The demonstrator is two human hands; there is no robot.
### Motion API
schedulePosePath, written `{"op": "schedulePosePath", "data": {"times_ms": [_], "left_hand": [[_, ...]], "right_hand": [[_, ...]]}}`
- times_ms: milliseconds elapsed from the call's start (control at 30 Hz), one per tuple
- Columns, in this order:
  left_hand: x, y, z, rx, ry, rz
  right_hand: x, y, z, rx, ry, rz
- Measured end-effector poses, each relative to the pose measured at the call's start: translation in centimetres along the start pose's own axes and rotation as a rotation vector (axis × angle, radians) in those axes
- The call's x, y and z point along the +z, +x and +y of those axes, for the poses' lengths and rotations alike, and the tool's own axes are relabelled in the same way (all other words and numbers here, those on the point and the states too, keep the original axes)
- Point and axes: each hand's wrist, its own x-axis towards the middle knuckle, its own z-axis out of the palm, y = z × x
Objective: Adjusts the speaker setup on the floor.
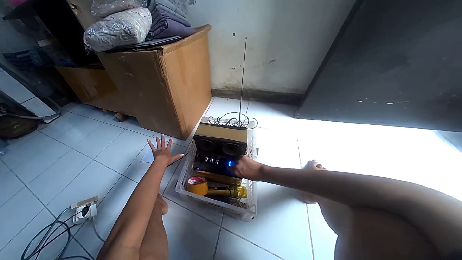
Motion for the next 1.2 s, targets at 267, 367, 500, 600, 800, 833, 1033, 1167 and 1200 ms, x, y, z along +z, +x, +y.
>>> {"op": "schedulePosePath", "data": {"times_ms": [267, 367, 500, 600, 800, 833, 1033, 1167, 1200], "left_hand": [[-0.2, 0.2, 0.7, 0.014, 0.002, 0.002], [-0.8, 0.2, 0.6, 0.012, -0.007, 0.007], [-0.9, 0.5, 0.3, 0.005, -0.019, 0.016], [-1.0, 0.5, 0.4, -0.003, -0.020, 0.023], [-1.5, 0.1, 0.4, -0.016, -0.032, 0.026], [-1.5, 0.0, 0.4, -0.019, -0.033, 0.025], [-1.4, -0.4, 0.5, -0.022, -0.032, 0.011], [-1.2, -0.5, 0.1, -0.009, -0.060, 0.016], [-1.3, -0.5, 0.1, -0.010, -0.065, 0.016]], "right_hand": [[0.2, -0.4, 1.2, -0.254, -0.102, 0.729], [-4.7, -0.7, 1.9, 0.060, 0.083, 1.057], [-8.0, -1.8, 6.7, 0.550, 0.689, 1.085], [-6.9, -1.8, 9.6, 0.769, 1.138, 1.047], [-5.8, -0.6, 10.0, 0.653, 1.430, 0.820], [-5.8, -0.3, 9.9, 0.627, 1.435, 0.782], [-5.1, 0.0, 9.8, 0.567, 1.458, 0.681], [-5.0, -0.7, 8.8, 0.590, 1.414, 0.748], [-4.8, -0.8, 8.6, 0.604, 1.410, 0.774]]}}
